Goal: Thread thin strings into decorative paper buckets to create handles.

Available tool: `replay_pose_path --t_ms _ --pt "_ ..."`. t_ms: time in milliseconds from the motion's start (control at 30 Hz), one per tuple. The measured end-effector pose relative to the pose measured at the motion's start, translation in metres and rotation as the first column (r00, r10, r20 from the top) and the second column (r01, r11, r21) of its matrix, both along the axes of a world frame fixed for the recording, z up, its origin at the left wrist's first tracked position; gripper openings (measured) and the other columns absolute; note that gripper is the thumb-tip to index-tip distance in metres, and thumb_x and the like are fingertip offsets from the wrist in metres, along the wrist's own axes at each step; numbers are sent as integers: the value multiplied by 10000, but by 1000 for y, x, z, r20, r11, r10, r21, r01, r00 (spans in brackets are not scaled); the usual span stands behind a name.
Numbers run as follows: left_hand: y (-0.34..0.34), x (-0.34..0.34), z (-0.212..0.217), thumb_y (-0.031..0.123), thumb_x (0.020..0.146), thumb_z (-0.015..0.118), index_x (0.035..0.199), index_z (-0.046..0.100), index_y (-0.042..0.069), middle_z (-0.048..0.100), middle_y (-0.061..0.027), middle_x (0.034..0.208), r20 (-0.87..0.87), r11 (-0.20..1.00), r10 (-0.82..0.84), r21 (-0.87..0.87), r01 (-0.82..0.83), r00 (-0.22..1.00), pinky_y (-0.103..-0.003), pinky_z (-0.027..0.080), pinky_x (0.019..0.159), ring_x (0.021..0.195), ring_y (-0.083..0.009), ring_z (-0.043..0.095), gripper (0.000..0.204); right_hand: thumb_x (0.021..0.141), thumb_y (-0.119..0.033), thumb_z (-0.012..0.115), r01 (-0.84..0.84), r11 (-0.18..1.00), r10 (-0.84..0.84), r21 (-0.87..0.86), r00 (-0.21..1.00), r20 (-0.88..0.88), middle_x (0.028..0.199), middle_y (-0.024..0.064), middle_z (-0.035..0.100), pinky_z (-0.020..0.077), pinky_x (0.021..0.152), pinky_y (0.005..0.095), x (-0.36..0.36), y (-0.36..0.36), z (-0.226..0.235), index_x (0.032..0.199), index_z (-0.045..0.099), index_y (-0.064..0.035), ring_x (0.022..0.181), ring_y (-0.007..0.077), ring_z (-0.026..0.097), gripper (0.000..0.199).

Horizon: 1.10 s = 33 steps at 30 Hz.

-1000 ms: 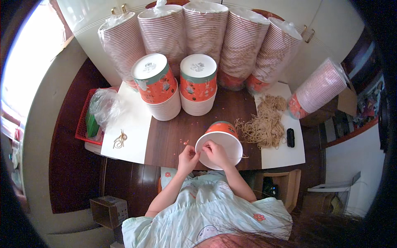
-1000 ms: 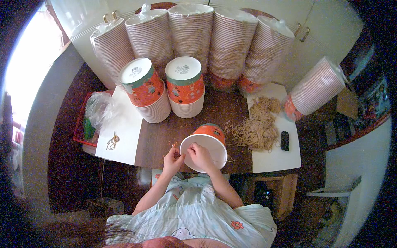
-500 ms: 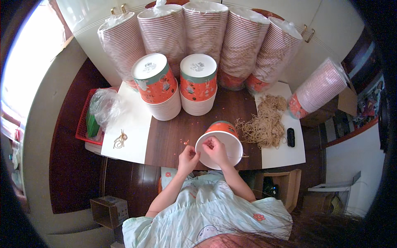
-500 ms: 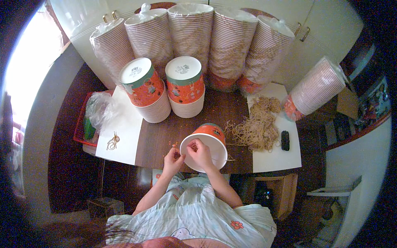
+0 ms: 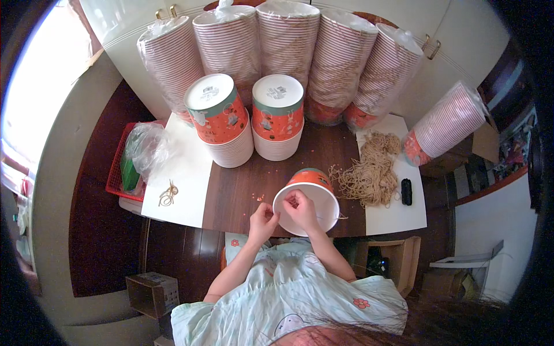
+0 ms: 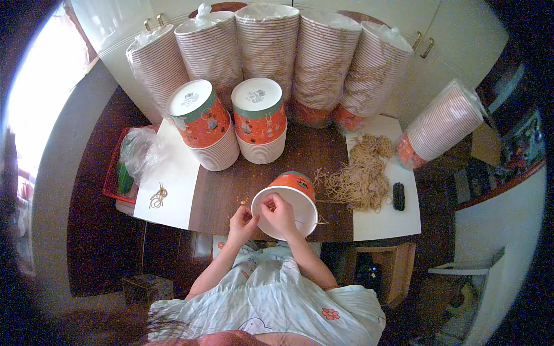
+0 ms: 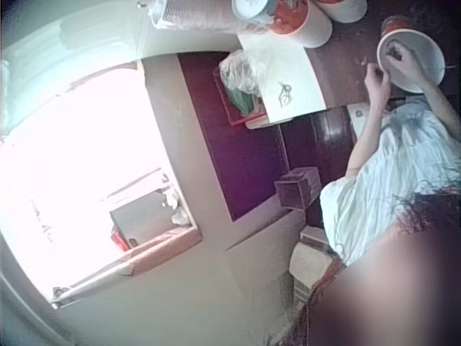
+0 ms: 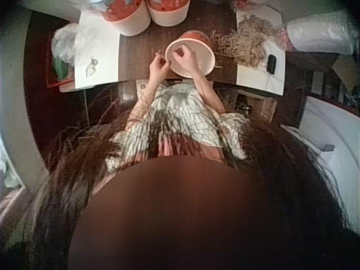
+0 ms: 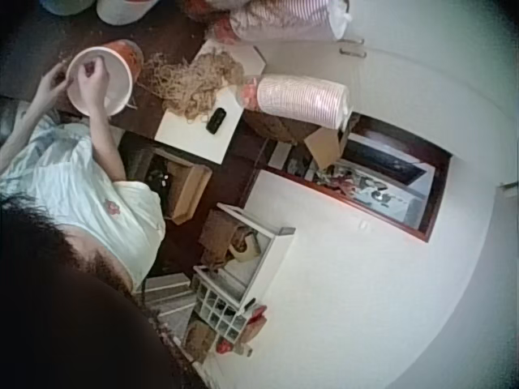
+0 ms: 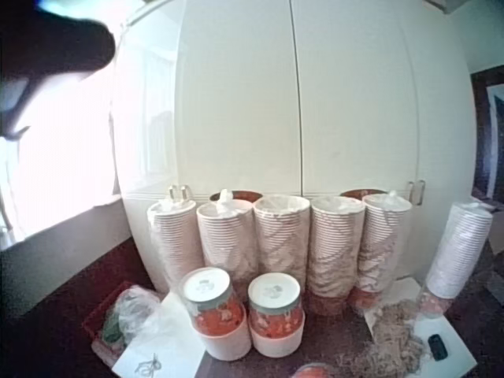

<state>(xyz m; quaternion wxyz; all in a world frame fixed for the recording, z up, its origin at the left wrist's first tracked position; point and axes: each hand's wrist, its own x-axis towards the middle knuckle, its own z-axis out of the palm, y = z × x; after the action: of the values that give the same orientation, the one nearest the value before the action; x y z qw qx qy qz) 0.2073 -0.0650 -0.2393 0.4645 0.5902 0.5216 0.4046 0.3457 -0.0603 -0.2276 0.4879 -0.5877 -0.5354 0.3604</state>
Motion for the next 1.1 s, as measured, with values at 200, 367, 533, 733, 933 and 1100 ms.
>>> replay_pose_path --t_ms 200,367,533,733,933,1100 --pt "0 1 -4 97 754 617 805 500 -3 604 -78 697 31 1000 4 17 -4 1000 -244 475 562 637 -104 587 162 732 -51 604 -32 999 32 -7 999 31 724 44 599 469 598 224 0 -2 6 805 538 -2 656 84 573 111" --pt "0 1 -4 89 753 616 806 498 -4 605 -76 697 26 1000 3 16 -3 1000 -245 478 561 634 -104 588 159 718 -111 610 -27 1000 27 -5 998 56 722 75 615 483 576 279 -1 -3 6 814 553 -32 626 162 605 137" --pt "-3 2 -1 81 747 621 807 500 -4 596 -82 726 8 1000 -19 -8 19 1000 -242 478 570 649 -109 586 159 718 -114 612 -21 1000 20 7 997 73 717 68 614 485 572 279 -2 -3 2 805 552 -33 619 167 604 134" --pt "-10 5 9 74 713 639 802 512 -3 485 -137 1040 -76 975 -32 217 47 997 -247 474 636 794 -162 558 174 734 -74 602 -83 996 85 -22 993 84 738 52 615 486 599 254 -1 -7 18 837 558 -17 657 111 593 126" --pt "-24 7 19 104 713 644 781 513 5 463 -163 1075 -46 983 -47 175 55 998 -299 464 711 887 -218 523 178 737 -74 599 -290 951 294 -107 955 25 756 43 609 477 627 251 6 -6 40 851 557 -16 682 110 585 135" --pt "-29 4 24 42 777 572 923 472 -14 541 -147 984 383 970 16 -231 79 923 -259 493 660 812 -199 592 185 751 -51 582 -434 890 447 -142 891 77 740 36 598 467 648 248 15 1 42 847 555 -20 695 104 574 104"
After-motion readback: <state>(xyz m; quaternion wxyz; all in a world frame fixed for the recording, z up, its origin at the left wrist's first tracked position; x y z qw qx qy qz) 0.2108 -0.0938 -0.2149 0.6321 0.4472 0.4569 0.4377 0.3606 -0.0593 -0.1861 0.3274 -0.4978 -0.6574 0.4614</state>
